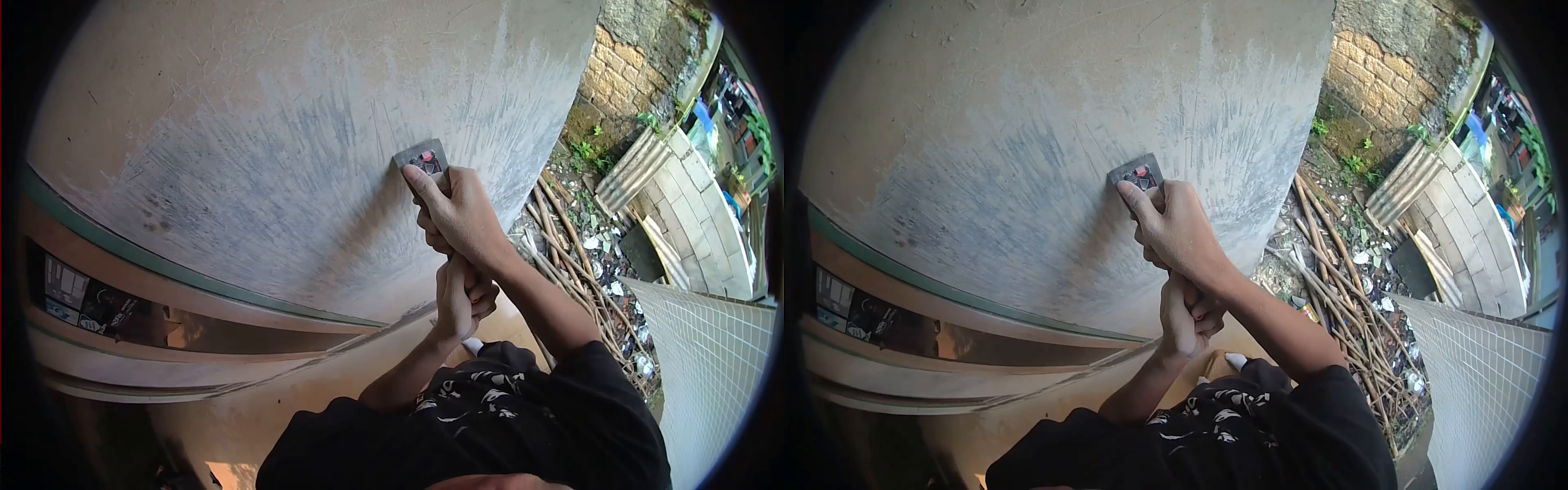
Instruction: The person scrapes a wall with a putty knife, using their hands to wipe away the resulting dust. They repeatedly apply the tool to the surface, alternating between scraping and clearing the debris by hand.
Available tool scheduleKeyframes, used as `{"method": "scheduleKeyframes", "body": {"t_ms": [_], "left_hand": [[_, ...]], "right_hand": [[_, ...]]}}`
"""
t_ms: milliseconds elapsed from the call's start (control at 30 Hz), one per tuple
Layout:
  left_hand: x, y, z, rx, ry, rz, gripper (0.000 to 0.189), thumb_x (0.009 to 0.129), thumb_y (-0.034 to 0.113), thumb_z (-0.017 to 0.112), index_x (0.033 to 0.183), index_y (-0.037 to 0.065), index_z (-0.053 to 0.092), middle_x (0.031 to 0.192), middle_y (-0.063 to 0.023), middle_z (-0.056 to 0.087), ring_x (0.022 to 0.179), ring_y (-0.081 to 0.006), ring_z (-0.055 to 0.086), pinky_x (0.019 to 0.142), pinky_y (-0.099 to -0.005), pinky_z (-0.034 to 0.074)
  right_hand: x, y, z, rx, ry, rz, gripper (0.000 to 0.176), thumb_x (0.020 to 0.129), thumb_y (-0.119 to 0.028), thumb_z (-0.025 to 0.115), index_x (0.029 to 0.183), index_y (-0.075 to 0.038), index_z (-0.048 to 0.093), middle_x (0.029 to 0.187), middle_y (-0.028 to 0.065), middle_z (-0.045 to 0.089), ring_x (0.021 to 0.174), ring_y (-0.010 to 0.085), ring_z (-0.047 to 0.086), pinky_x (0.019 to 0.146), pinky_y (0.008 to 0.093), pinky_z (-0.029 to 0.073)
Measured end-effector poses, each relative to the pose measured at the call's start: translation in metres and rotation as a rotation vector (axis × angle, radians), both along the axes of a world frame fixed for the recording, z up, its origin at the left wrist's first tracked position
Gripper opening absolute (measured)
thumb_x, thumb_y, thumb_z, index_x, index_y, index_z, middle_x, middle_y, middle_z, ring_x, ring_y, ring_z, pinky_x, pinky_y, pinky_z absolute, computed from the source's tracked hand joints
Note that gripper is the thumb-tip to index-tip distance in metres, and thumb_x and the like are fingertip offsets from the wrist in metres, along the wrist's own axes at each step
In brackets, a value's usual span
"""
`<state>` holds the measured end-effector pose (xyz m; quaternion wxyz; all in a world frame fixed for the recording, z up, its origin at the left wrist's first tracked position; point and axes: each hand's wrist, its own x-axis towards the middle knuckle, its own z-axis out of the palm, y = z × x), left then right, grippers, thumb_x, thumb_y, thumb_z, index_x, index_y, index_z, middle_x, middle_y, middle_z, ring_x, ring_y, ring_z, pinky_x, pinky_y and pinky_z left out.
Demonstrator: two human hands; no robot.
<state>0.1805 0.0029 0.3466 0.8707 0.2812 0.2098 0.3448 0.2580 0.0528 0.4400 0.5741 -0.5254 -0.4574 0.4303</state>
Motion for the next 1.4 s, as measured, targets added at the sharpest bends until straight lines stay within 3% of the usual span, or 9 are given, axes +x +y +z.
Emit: {"method": "scheduleKeyframes", "body": {"t_ms": [100,333,533,667,733,800,1000,1267,1400], "left_hand": [[0.010,0.013,0.020,0.021,-0.046,0.014,0.049,0.096,0.054,0.027,0.065,0.018,0.039,0.047,0.0066,0.028,0.032,-0.0059,0.022,0.030,-0.0194,0.016],[-0.004,0.012,0.012,0.001,0.065,-0.015,0.051,0.093,0.060,0.030,0.060,0.021,0.032,0.045,0.0074,0.026,0.030,-0.0063,0.019,0.029,-0.0197,0.014],[0.001,0.019,0.034,0.068,-0.008,-0.058,0.054,0.093,0.061,0.028,0.058,0.021,0.035,0.045,0.0083,0.026,0.030,-0.0046,0.019,0.029,-0.0185,0.012],[-0.007,0.003,0.008,-0.107,0.089,-0.005,0.054,0.093,0.062,0.027,0.058,0.021,0.035,0.044,0.0084,0.026,0.030,-0.0040,0.018,0.028,-0.0183,0.013],[-0.006,0.006,0.013,-0.082,0.063,-0.043,0.054,0.092,0.064,0.028,0.058,0.022,0.034,0.044,0.0081,0.026,0.030,-0.0045,0.019,0.028,-0.0185,0.014],[-0.001,0.017,0.016,-0.020,-0.006,-0.068,0.054,0.092,0.064,0.028,0.057,0.022,0.033,0.044,0.0078,0.025,0.030,-0.0048,0.019,0.028,-0.0190,0.014],[-0.009,0.001,0.013,-0.134,0.091,-0.021,0.058,0.091,0.064,0.025,0.058,0.018,0.037,0.042,0.0089,0.024,0.030,-0.0038,0.018,0.028,-0.0186,0.012],[-0.010,0.014,0.029,-0.025,0.050,-0.029,0.056,0.091,0.063,0.030,0.056,0.019,0.035,0.042,0.0085,0.025,0.029,-0.0048,0.018,0.027,-0.0194,0.012],[-0.021,0.003,0.011,-0.093,0.106,-0.049,0.052,0.092,0.060,0.034,0.057,0.022,0.028,0.042,0.0078,0.026,0.029,-0.0046,0.018,0.028,-0.0180,0.012]], "right_hand": [[0.001,0.000,0.035,0.088,-0.076,-0.004,0.051,0.094,-0.031,0.056,0.052,-0.005,0.045,0.043,-0.0010,0.041,0.035,0.0076,0.042,0.032,0.0250,0.033],[-0.004,0.005,0.010,0.094,-0.016,-0.014,0.054,0.094,-0.031,0.056,0.049,-0.004,0.044,0.041,-0.0008,0.041,0.034,0.0075,0.042,0.031,0.0257,0.032],[0.000,0.002,0.041,0.153,0.049,0.034,0.054,0.094,-0.028,0.056,0.048,-0.004,0.043,0.041,0.0000,0.040,0.033,0.0075,0.040,0.030,0.0246,0.030],[-0.004,0.002,-0.004,0.085,0.074,-0.019,0.052,0.094,-0.028,0.056,0.049,-0.003,0.046,0.042,0.0010,0.042,0.033,0.0080,0.041,0.030,0.0244,0.032],[-0.005,0.005,0.003,0.066,0.054,-0.007,0.052,0.094,-0.029,0.056,0.049,-0.003,0.047,0.042,0.0011,0.043,0.033,0.0086,0.042,0.030,0.0246,0.032],[-0.006,0.005,0.019,0.137,-0.008,-0.040,0.048,0.095,-0.033,0.055,0.055,-0.008,0.042,0.044,-0.0056,0.035,0.035,0.0029,0.030,0.030,0.0221,0.018],[-0.011,-0.001,0.001,0.084,-0.004,-0.016,0.049,0.095,-0.033,0.055,0.055,-0.008,0.042,0.044,-0.0033,0.038,0.035,0.0041,0.034,0.029,0.0225,0.024],[-0.013,0.002,0.023,0.131,0.070,0.002,0.046,0.095,-0.034,0.055,0.060,-0.006,0.046,0.045,-0.0055,0.035,0.035,0.0028,0.030,0.031,0.0218,0.020],[-0.016,-0.003,-0.006,0.023,0.153,0.013,0.045,0.095,-0.034,0.055,0.061,-0.006,0.045,0.046,-0.0058,0.035,0.036,0.0025,0.028,0.031,0.0215,0.019]]}}
